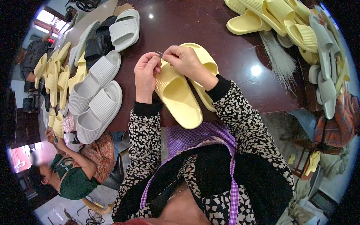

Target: The person pairs slippers by threading plastic ties through them by hand, fastening each pair together and placing them on the table.

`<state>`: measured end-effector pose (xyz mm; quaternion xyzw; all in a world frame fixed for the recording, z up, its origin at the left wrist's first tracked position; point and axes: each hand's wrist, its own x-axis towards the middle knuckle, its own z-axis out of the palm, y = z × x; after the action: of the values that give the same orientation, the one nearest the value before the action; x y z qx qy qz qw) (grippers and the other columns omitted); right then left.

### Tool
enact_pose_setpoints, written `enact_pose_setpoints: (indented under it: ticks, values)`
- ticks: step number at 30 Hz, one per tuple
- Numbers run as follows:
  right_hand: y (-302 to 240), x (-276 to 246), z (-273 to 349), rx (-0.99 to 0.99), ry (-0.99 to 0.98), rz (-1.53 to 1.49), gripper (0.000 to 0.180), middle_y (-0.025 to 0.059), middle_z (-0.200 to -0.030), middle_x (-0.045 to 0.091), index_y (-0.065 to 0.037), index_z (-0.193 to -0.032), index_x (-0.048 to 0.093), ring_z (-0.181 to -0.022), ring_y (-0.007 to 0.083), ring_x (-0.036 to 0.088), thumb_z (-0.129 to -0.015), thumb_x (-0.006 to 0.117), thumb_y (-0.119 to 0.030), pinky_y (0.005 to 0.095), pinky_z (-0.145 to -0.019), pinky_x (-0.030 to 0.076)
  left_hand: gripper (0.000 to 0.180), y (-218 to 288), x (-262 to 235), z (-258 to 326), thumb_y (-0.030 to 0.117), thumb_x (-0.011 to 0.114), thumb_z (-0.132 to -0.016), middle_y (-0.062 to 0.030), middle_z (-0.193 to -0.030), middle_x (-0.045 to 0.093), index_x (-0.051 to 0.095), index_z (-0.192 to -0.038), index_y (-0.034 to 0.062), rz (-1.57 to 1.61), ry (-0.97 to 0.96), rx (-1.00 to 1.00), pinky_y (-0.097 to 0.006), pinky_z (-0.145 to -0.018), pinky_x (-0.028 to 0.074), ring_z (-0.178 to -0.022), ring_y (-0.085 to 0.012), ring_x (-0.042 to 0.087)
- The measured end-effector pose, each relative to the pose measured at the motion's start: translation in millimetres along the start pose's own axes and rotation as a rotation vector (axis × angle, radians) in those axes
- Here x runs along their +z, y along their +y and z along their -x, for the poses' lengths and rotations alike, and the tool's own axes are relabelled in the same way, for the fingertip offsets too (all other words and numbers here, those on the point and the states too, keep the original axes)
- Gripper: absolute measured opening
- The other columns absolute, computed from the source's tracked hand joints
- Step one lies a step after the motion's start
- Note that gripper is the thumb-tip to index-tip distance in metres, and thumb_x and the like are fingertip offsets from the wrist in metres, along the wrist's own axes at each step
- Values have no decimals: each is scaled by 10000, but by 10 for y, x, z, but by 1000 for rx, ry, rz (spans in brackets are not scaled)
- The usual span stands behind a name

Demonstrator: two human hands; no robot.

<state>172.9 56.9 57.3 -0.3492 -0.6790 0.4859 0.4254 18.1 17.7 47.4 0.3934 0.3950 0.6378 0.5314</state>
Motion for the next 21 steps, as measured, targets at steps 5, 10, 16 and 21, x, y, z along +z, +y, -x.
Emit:
enact_pose_setpoints:
  ticks: [5,10,16,21]
  values:
    - [41,31,-31,1,46,-119,71,-32,-730,578,9,-882,649,-629,27,505,-878,613,-52,179,-549,412,101,-21,-26,-29,95,577,-912,15,-764,598,635,-948,21,-17,-23,-1,-150,-555,389,-611,-23,490]
    - [61,35,-35,-39,22,-57,63,-29,-755,586,9,-896,646,-656,30,518,-874,610,-38,181,-574,423,113,-43,-71,-25,105,575,-917,15,-777,604,643,-944,19,-35,-28,-5,-150,-568,394,-625,-23,494]
    - [75,33,-31,-107,63,-22,98,-8,-715,621,9,-894,661,-671,40,536,-860,629,-78,207,-597,444,130,-41,-69,-24,91,547,-921,10,-783,605,646,-927,8,-10,-77,-20,-164,-611,407,-666,-33,506]
    - [123,16,-37,-93,50,-21,104,2,-728,634,8,-904,667,-683,45,550,-858,629,-77,207,-612,453,137,-44,-91,-30,67,525,-906,5,-774,599,643,-906,-3,-2,-116,-38,-180,-629,411,-676,-46,507]
